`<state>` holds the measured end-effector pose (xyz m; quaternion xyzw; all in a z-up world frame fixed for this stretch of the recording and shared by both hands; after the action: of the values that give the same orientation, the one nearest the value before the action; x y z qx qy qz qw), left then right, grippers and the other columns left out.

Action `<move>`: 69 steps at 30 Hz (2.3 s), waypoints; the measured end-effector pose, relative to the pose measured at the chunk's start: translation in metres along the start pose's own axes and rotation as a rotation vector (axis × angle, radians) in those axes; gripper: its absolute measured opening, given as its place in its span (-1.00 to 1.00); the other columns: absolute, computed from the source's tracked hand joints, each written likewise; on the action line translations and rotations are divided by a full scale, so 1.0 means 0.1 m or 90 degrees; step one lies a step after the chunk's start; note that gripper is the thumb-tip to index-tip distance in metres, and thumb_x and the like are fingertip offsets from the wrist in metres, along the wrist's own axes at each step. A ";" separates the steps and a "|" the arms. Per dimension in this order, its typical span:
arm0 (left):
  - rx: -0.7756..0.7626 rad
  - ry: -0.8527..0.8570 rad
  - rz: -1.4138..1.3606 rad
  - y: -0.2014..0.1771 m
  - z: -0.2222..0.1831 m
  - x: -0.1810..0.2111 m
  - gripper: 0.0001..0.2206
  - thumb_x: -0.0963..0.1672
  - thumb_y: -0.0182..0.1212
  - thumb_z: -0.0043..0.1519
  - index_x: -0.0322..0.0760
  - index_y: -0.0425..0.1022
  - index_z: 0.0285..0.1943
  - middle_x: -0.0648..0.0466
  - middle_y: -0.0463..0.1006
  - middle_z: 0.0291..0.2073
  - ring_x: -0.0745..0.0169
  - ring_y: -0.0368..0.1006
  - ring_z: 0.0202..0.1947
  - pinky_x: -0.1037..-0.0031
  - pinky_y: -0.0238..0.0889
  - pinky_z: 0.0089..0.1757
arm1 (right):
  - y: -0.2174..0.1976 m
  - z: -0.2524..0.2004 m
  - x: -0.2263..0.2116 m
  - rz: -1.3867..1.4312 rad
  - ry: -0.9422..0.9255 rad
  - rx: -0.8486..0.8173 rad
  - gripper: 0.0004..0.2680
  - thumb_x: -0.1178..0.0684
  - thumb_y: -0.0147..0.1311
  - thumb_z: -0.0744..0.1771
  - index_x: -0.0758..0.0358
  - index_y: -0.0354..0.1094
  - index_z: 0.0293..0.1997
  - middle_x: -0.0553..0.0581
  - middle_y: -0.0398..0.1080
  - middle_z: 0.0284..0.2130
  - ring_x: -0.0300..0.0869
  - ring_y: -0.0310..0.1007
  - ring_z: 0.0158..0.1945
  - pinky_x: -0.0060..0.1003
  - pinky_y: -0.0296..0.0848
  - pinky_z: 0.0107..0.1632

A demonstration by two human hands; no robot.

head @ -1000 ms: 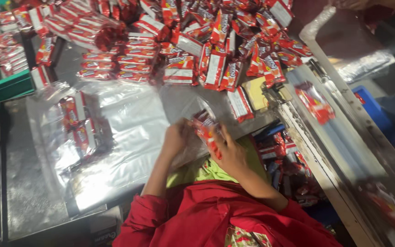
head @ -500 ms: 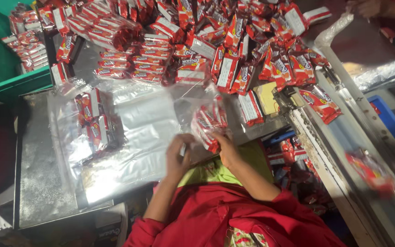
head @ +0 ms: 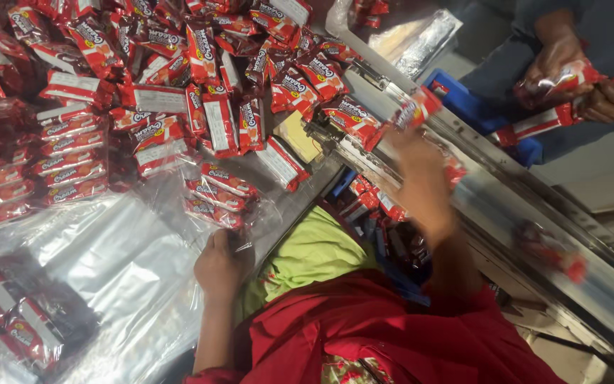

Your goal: The person places small snack packets into clear plastic bags on a metal table, then moves the filled bags to a conveyor belt. The person repeats this process continuously with multiple snack packets.

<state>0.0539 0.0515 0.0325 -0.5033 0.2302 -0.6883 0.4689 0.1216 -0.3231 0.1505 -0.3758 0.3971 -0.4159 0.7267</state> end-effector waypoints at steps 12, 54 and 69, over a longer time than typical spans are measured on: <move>-0.061 -0.002 -0.001 0.03 -0.03 -0.10 -0.74 -0.01 0.34 0.14 -0.19 0.41 -0.21 -0.06 0.56 -0.38 -0.23 0.51 -0.47 0.06 0.34 -0.44 | 1.33 2.11 -0.35 0.263 -0.144 0.207 -0.48 0.09 0.35 0.24 0.28 0.12 0.29 0.37 0.25 0.19 0.20 0.34 0.22 -0.01 0.38 0.22; -0.066 -0.027 -0.097 0.08 0.03 -0.23 -0.79 0.02 0.30 0.27 -0.12 0.55 -0.19 -0.05 0.61 -0.37 -0.19 0.54 -0.35 0.09 0.35 -0.33 | 1.47 -0.18 -1.65 0.365 -0.401 -0.525 -0.63 -0.13 -0.01 0.43 0.30 0.24 0.33 0.34 0.46 0.01 0.04 0.51 0.06 -0.17 0.47 0.10; 0.057 0.161 0.031 -0.30 -0.02 0.25 -0.83 -0.11 0.32 0.13 -0.11 0.51 -0.13 0.00 0.53 -0.21 -0.06 0.51 -0.33 0.22 0.35 -0.35 | 0.08 0.77 0.20 -0.041 0.091 -0.003 -0.40 0.14 0.27 0.23 -0.15 0.15 0.46 0.34 0.28 0.10 0.18 0.31 0.18 0.03 0.36 0.20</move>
<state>0.0385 0.0427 0.0670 -0.3853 0.2687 -0.7443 0.4747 0.1992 -0.3215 0.1688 -0.3594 0.4370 -0.4638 0.6818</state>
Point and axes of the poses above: each hand's wrist, its own z-axis towards the middle knuckle, its own y-axis out of the palm, x = y × z, the point moved 2 cm from there along z, towards the middle knuckle
